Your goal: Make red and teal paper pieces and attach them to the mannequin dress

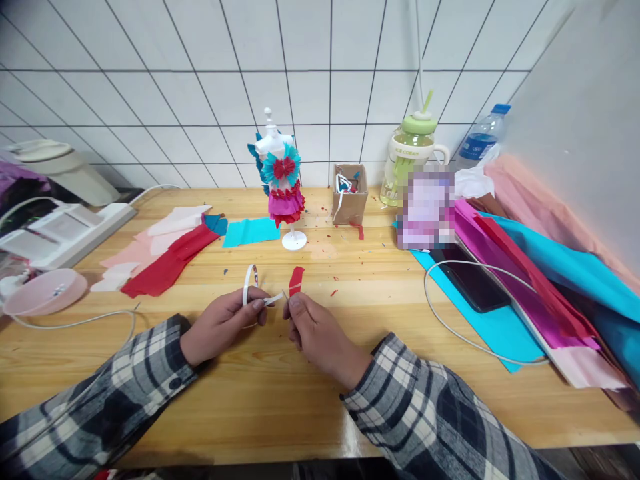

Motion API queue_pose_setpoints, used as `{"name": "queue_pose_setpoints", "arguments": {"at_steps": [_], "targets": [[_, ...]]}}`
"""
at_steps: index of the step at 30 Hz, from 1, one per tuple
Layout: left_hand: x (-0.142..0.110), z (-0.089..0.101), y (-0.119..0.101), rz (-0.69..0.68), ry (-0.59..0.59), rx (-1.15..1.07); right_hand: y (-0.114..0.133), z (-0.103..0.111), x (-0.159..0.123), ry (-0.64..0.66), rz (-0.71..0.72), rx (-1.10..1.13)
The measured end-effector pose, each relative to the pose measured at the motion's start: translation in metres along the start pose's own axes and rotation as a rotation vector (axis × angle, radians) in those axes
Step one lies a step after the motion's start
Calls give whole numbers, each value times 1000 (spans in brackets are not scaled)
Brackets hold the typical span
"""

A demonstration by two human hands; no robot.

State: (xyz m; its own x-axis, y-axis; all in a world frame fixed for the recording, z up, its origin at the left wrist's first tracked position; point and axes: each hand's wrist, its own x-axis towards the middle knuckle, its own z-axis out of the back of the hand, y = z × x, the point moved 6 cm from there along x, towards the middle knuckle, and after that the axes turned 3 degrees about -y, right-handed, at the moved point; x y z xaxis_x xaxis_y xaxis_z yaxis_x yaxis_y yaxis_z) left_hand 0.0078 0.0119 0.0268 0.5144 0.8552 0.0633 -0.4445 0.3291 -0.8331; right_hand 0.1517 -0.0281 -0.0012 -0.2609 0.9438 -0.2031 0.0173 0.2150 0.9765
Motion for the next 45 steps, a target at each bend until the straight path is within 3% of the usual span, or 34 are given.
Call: {"name": "queue_pose_setpoints", "arguments": {"at_steps": [9, 13, 17, 22, 26, 30, 36, 39, 42, 43, 45], "targets": [[0, -2, 2, -27, 26, 0, -1, -1, 1, 16, -30, 46], [-1, -2, 1, -20, 16, 29, -4, -1, 2, 8, -12, -41], [0, 4, 2, -25, -12, 192, 0, 9, 6, -61, 90, -236], [8, 33, 7, -84, -118, 553, 20, 47, 14, -255, 173, -650], [15, 47, 22, -74, -46, 755, 25, 72, 22, -357, 112, -1008], [19, 46, 28, -138, 30, 803, 22, 72, 26, -371, 166, -1149], [23, 56, 32, -101, -86, 881, 27, 70, 30, -453, 284, -1384], [19, 64, 21, -115, -209, 982, 28, 71, 33, -468, 300, -1445], [11, 57, -5, -283, -334, 1037, 30, 70, 33, -496, 312, -1449], [9, 49, -13, -339, -324, 1020, 32, 69, 32, -511, 333, -1425], [10, 26, -22, -404, -193, 936, 37, 62, 31, -499, 421, -1353]]}}
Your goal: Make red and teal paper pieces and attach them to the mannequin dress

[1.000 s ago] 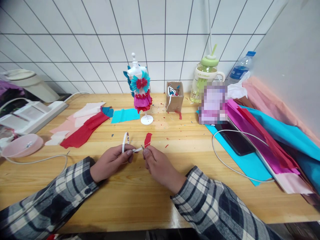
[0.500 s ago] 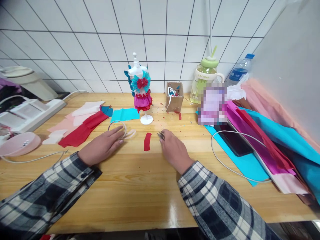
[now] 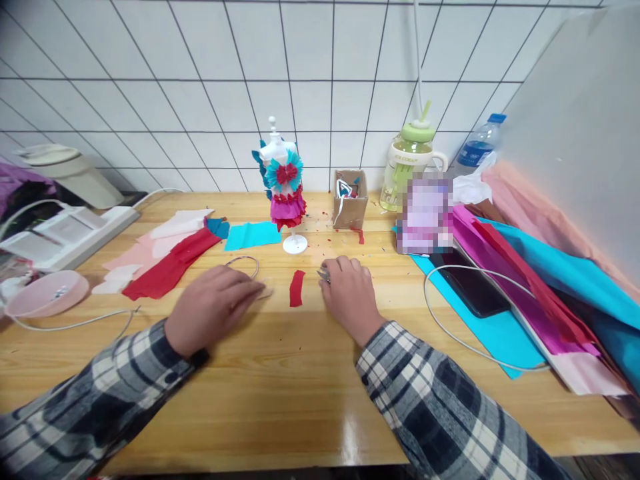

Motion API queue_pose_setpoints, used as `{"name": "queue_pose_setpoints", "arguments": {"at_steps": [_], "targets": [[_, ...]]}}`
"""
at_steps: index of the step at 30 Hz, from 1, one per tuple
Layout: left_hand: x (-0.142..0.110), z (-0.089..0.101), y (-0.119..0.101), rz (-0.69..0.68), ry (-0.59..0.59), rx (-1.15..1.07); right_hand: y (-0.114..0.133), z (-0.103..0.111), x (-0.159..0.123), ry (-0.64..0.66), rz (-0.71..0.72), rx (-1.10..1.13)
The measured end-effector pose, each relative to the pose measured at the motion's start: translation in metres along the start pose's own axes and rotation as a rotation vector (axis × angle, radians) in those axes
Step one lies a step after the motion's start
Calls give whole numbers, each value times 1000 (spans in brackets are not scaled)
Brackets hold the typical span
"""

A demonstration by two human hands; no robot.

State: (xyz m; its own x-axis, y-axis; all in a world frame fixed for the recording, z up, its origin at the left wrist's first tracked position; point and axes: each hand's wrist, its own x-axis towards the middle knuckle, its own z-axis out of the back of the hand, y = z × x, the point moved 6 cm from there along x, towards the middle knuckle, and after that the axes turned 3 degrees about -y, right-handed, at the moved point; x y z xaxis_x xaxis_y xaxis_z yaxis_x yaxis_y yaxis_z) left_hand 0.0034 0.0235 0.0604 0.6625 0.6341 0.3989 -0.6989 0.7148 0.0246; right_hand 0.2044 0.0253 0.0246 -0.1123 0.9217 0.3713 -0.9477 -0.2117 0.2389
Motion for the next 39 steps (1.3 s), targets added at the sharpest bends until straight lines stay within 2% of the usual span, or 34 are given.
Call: {"name": "queue_pose_setpoints", "arguments": {"at_steps": [2, 5, 9, 15, 27, 39], "targets": [[5, -15, -18, -44, 128, -122, 13, 0, 3, 4, 120, 106], [13, -36, -30, -15, 237, -211, 29, -8, 5, 90, 263, 212], [17, -48, -26, 68, 249, -275, 29, -16, 1, 159, 273, 254], [12, -49, -23, 77, 257, -294, 36, -17, -8, 243, 353, 176], [12, -52, -32, 4, 227, -295, 38, -21, -14, 286, 261, 126], [12, -48, -33, 36, 247, -184, 38, -22, -15, 328, 188, 88]]}}
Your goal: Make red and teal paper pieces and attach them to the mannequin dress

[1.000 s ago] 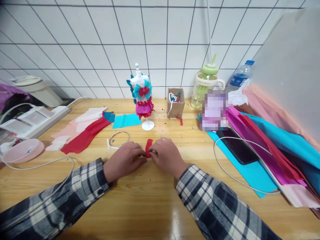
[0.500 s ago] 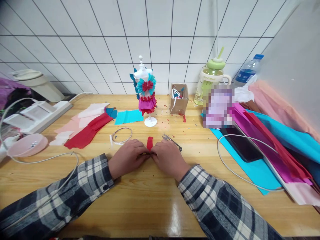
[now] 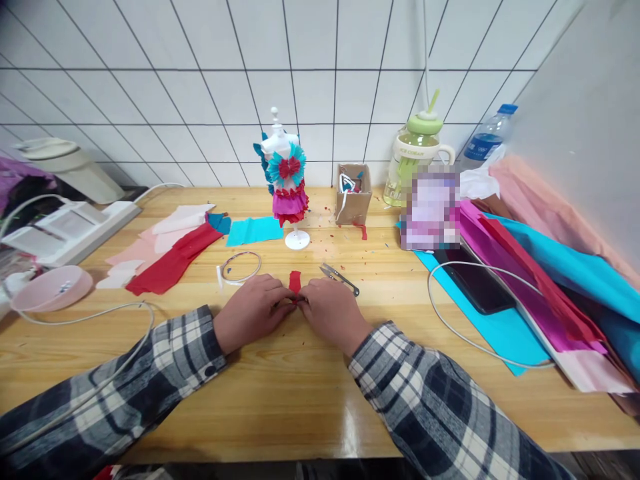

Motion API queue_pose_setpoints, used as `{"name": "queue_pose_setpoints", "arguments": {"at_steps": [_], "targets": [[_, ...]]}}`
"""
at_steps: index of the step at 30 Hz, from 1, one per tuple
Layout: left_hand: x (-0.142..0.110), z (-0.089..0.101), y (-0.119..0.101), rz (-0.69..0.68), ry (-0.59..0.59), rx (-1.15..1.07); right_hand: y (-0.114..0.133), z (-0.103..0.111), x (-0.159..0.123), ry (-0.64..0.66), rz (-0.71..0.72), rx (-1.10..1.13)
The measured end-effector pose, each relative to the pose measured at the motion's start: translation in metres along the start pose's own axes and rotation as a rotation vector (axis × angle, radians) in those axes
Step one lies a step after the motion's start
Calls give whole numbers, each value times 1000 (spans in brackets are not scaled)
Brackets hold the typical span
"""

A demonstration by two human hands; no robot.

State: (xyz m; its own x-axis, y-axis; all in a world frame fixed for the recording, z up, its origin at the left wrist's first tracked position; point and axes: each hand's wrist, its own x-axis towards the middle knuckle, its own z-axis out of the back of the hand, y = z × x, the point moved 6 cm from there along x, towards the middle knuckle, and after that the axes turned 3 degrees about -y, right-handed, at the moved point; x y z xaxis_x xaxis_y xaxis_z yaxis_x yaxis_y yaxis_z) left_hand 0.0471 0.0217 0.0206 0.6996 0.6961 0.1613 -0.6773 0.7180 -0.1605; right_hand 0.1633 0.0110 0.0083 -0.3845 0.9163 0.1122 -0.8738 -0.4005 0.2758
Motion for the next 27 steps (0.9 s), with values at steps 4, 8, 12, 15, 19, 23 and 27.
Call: {"name": "queue_pose_setpoints", "arguments": {"at_steps": [4, 8, 12, 15, 19, 23, 27], "targets": [[0, 0, -2, -27, 5, -21, 0, 0, -1, -6, -2, 19], [1, 1, -2, -52, -18, -38, -1, 2, -2, -21, -2, 27], [1, 1, -1, -43, -5, -26, -1, 2, -1, -8, -2, 13], [0, 0, 1, 3, 0, -43, 0, 2, -1, -7, 8, 5], [-1, -1, 2, 28, 0, -28, 0, 1, -1, -11, 5, 7], [1, -2, 1, 3, 6, -9, -1, 0, 0, -22, -19, 39], [1, -1, 1, -10, 0, -11, -1, 1, -1, -36, -4, 59]]}}
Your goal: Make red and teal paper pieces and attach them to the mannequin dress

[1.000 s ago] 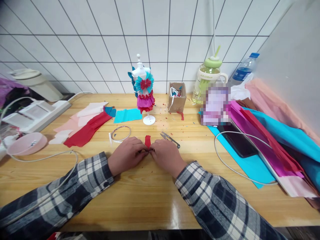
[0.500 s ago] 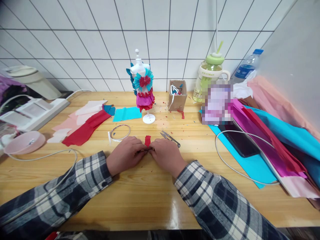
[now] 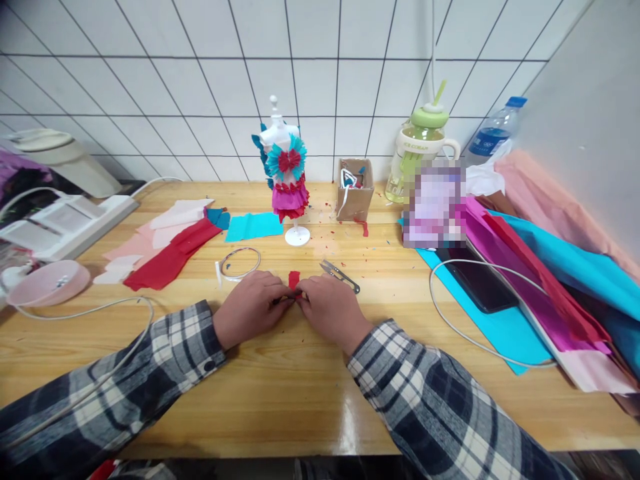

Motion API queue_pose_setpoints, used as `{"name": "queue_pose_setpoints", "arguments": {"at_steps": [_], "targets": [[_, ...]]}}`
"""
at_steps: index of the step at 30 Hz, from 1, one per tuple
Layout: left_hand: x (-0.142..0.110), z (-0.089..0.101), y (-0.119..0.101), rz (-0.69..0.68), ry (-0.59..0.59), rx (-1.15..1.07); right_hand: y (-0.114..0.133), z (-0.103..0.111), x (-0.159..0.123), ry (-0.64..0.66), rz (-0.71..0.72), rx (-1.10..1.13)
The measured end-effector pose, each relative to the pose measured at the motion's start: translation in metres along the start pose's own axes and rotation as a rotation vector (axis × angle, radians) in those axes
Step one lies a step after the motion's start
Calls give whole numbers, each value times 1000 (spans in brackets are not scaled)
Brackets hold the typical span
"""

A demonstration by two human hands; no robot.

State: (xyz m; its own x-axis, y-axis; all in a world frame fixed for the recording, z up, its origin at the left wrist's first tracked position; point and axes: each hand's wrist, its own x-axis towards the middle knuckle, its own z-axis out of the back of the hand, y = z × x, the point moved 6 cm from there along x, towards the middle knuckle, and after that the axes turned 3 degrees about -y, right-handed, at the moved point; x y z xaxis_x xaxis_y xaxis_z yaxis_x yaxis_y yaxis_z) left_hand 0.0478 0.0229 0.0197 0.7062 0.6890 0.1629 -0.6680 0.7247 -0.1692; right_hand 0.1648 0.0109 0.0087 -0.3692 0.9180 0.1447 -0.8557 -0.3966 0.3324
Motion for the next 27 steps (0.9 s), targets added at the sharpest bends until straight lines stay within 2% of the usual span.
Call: {"name": "queue_pose_setpoints", "arguments": {"at_steps": [27], "targets": [[0, 1, 2, 51, -22, 6, -2, -3, 0, 24, -11, -10]]}}
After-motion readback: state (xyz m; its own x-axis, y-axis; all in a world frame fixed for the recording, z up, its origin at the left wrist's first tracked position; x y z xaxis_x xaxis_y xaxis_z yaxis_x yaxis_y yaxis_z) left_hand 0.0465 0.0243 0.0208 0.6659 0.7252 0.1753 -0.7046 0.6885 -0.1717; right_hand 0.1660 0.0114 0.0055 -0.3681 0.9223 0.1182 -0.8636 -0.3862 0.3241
